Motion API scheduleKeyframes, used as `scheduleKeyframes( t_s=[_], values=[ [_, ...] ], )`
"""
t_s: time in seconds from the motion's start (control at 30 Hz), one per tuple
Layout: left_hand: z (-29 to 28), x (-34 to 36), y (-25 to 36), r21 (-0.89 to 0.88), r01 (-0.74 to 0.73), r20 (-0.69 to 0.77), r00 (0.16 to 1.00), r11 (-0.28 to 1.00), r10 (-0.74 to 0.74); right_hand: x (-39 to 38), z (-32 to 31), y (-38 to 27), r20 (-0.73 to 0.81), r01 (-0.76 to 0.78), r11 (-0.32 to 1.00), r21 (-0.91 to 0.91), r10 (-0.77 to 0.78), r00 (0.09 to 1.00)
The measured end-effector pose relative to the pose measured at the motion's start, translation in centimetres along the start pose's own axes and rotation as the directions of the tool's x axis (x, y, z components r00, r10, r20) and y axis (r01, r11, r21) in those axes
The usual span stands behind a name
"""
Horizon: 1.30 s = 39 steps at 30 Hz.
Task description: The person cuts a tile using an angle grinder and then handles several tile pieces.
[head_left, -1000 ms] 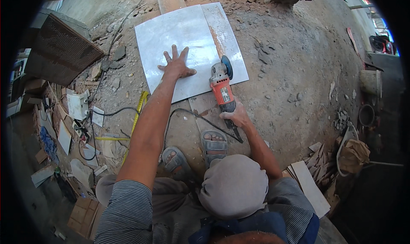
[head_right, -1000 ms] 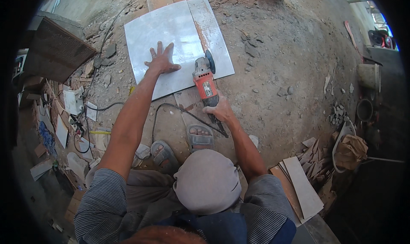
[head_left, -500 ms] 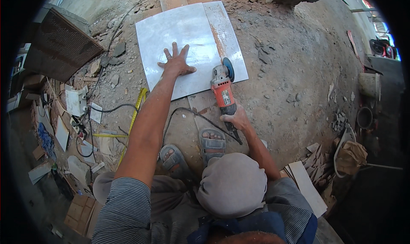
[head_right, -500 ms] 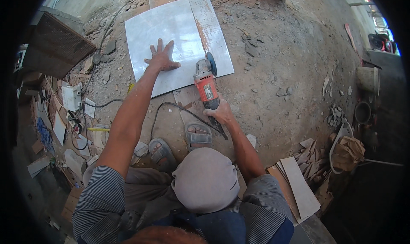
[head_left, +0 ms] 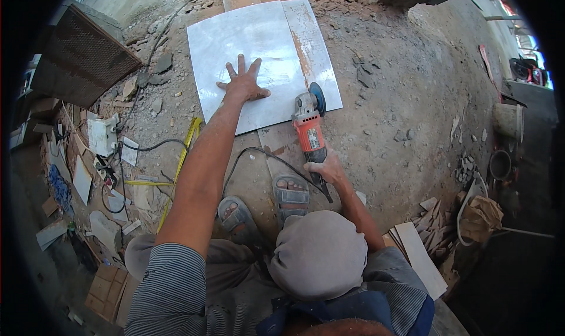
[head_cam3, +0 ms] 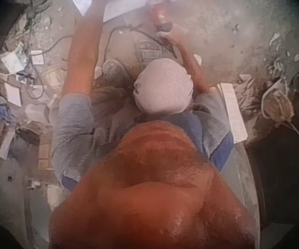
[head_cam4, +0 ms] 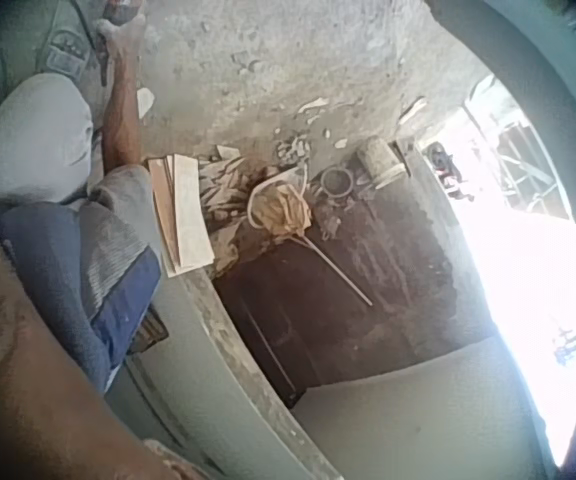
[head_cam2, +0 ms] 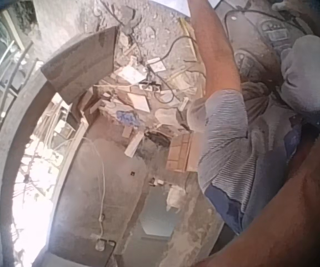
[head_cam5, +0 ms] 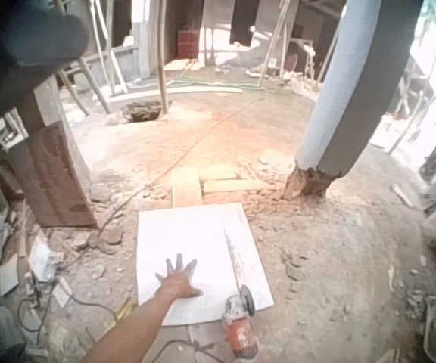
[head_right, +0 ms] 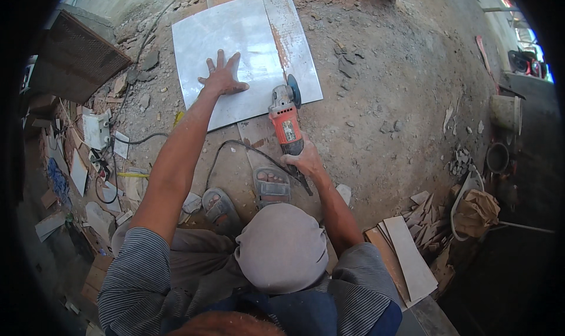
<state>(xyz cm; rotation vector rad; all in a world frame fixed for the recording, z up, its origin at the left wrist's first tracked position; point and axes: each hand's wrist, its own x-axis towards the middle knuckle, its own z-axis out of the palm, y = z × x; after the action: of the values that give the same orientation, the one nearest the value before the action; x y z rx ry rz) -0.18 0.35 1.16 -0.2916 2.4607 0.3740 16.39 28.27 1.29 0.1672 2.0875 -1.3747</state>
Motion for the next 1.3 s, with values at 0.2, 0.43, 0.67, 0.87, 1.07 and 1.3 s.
scheduleKeyframes(
  t_s=[0.2, 0.43, 0.67, 0.87, 1.07, 1.3],
  values=[
    [0.1, -0.1, -0.1, -0.010, -0.003, 0.000, 1.000, 1.000, 0.003, -1.0, 0.2, 0.2, -0.007, 0.006, 1.000, -0.020, -0.006, 1.000],
    [0.2, 0.0, -0.1, -0.021, -0.011, -0.016, 1.000, 1.000, 0.011, -1.2, 0.0, 0.8, -0.036, 0.019, 0.997, -0.073, -0.022, 0.999],
    [0.1, -0.1, 0.2, -0.002, 0.002, -0.009, 1.000, 1.000, -0.002, -0.6, -0.2, 0.3, -0.002, 0.009, 1.000, -0.028, -0.009, 1.000],
    [-0.2, -0.3, -0.4, -0.005, 0.012, -0.011, 1.000, 1.000, -0.012, -2.3, 0.2, -0.1, -0.024, 0.018, 0.994, -0.106, -0.020, 1.000],
    [0.2, -0.2, -0.4, -0.015, 0.006, -0.013, 1.000, 1.000, -0.007, -0.4, -0.1, -1.5, 0.012, 0.003, 0.999, -0.043, -0.002, 1.000],
    [0.3, 0.1, -0.4, -0.009, 0.011, -0.023, 1.000, 1.000, -0.011, -2.5, 0.1, 0.9, -0.019, 0.012, 0.997, -0.083, -0.013, 1.000]
  ],
)
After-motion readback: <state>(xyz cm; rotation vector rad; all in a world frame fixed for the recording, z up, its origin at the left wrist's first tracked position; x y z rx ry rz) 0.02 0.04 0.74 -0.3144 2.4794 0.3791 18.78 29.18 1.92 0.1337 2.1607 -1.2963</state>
